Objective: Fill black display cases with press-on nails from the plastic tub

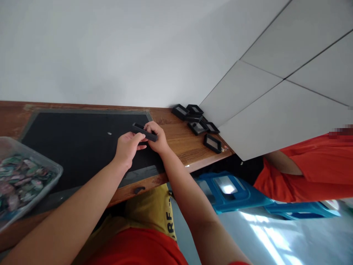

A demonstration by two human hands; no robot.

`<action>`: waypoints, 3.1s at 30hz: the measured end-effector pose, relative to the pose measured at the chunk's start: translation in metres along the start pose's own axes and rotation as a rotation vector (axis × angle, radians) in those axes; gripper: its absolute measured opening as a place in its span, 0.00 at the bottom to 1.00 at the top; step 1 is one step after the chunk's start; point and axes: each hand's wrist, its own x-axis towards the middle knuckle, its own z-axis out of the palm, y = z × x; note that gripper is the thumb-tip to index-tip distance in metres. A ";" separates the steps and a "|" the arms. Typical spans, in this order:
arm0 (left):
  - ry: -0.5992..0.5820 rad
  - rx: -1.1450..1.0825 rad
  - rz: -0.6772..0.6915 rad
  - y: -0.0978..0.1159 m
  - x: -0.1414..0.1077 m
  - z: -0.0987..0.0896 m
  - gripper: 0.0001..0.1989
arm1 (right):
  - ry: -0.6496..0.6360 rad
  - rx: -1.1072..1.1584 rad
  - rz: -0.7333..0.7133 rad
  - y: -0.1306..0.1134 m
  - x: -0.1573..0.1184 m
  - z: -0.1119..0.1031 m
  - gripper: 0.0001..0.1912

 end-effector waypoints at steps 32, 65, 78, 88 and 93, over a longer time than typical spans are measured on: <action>0.056 0.140 0.107 -0.010 0.018 -0.015 0.14 | -0.342 -0.305 -0.078 -0.025 -0.004 -0.009 0.13; -0.260 0.990 0.801 -0.005 -0.010 -0.029 0.13 | -0.684 -1.004 0.045 -0.121 0.007 -0.041 0.13; -0.345 1.081 0.781 -0.006 -0.008 -0.023 0.14 | -0.688 -0.953 0.043 -0.101 -0.008 -0.049 0.17; -0.323 0.965 0.696 -0.006 -0.005 -0.024 0.10 | -0.574 -0.756 0.034 -0.092 -0.018 -0.051 0.10; -0.316 0.836 0.600 -0.004 -0.009 -0.023 0.07 | -0.498 -0.480 0.070 -0.087 -0.021 -0.053 0.11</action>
